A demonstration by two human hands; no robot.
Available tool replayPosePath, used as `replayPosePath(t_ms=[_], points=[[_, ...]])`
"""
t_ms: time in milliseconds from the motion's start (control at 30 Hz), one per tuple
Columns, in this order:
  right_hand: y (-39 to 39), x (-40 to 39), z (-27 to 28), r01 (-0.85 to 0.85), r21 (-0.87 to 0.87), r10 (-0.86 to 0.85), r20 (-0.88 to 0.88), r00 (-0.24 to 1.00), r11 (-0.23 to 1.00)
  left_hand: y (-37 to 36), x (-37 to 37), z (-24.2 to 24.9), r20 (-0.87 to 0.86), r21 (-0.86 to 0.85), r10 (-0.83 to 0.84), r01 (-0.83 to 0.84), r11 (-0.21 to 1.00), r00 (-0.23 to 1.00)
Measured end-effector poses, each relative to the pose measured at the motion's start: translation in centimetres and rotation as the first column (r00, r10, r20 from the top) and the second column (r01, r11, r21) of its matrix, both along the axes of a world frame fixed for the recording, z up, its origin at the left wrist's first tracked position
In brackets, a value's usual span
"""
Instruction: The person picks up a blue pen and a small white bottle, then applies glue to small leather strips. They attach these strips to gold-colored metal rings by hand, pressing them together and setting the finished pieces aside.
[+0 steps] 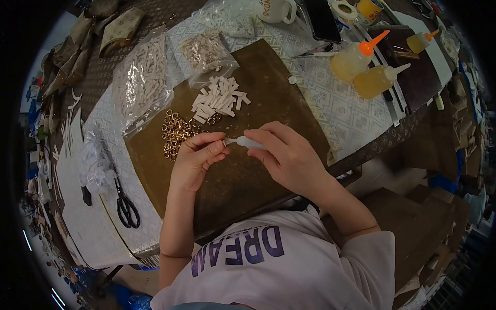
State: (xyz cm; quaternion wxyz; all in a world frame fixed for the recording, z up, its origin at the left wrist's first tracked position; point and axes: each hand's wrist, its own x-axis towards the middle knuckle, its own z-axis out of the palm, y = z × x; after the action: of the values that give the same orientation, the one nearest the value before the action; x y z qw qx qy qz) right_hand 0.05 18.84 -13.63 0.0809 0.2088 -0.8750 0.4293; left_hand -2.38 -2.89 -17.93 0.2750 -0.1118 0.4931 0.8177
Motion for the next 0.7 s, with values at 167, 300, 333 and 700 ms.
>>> replayPosePath(t_ms=[167,300,333,700], points=[[0.2,-0.4,-0.3,0.013,-0.114,-0.002,0.093,0.996,0.993,-0.3,-0.1,-0.1,0.012,0.051,0.012,-0.012,0.999,1.0],[0.8,-0.5,-2.4,0.084,-0.306,0.022,0.328,0.944,0.948,-0.5,-0.2,-0.1,0.094,0.132,0.027,-0.039,0.99,0.995],[0.6,-0.2,-3.0,0.167,-0.451,0.066,0.457,0.887,0.877,-0.5,-0.2,-0.2,0.114,0.145,0.031,-0.047,0.988,0.993],[0.9,0.2,-3.8,0.325,-0.64,0.177,0.592,0.787,0.696,-0.5,-0.2,-0.1,0.132,0.14,0.065,-0.084,0.987,0.989]])
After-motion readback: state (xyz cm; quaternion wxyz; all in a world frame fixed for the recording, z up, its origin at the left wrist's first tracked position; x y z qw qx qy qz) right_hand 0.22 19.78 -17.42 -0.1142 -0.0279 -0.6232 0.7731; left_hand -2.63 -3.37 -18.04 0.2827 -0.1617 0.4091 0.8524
